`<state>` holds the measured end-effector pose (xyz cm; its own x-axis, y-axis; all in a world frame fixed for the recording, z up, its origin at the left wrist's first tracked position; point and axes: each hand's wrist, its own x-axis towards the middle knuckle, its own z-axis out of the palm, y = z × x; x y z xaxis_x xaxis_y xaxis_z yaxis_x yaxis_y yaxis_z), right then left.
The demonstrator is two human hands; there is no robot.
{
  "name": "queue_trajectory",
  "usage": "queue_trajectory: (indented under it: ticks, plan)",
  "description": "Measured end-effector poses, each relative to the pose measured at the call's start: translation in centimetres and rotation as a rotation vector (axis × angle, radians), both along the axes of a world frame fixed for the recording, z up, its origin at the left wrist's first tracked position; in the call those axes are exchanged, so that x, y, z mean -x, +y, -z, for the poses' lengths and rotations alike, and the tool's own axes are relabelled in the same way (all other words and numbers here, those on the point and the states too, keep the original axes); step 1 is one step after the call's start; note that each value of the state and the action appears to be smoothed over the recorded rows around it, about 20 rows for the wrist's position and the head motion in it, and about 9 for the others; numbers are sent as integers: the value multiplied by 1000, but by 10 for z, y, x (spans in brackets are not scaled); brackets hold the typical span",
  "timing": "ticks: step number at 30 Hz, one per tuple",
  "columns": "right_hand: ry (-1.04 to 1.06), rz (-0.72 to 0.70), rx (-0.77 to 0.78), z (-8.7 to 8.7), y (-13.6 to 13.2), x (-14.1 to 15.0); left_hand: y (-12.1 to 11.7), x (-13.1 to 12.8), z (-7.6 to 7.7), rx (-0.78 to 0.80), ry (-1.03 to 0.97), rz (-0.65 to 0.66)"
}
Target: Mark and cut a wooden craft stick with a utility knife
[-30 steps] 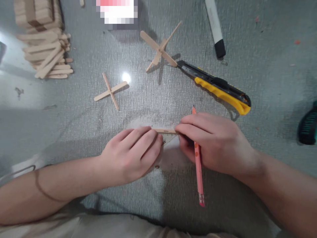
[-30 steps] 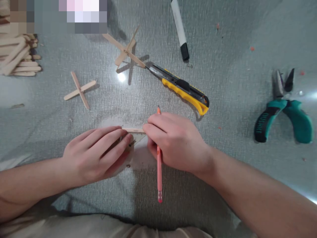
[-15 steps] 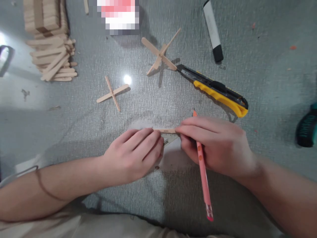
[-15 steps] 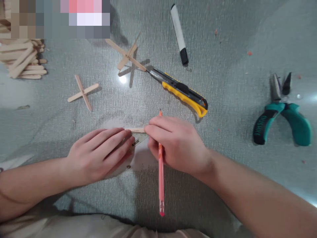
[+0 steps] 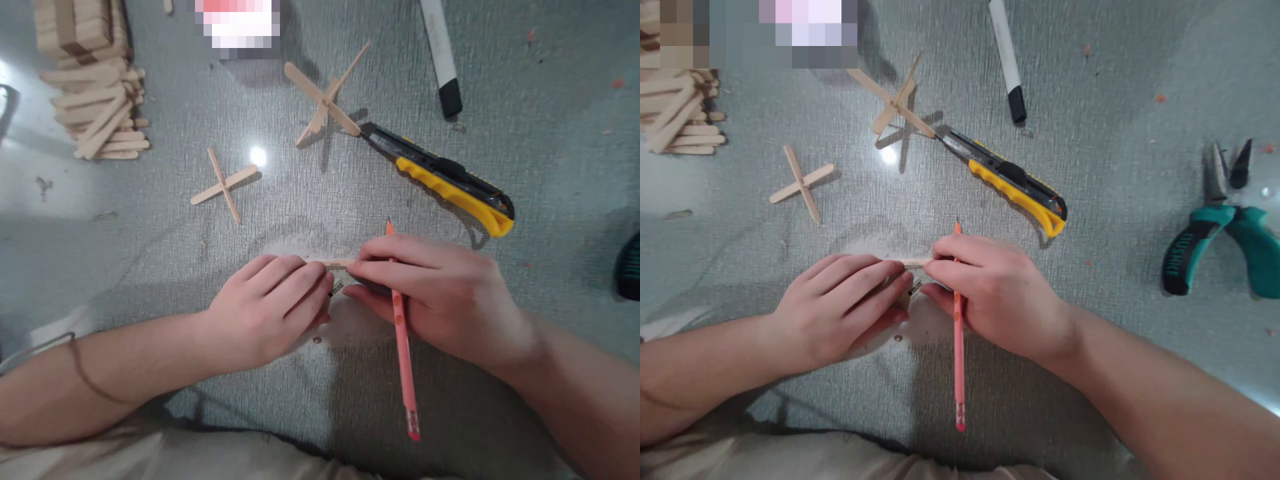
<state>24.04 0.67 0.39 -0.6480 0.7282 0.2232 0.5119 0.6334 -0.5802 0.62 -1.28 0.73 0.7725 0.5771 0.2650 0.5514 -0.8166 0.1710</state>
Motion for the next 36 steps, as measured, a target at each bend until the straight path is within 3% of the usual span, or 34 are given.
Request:
queue_trajectory:
  ticks: [10,36]
  plan:
    - [33,-37,119,-3,10,-1,-1,-2,1,7,-10,-25]
    - [59,-37,165,-4,12,-3,-2,-3,2,7,-52,-31]
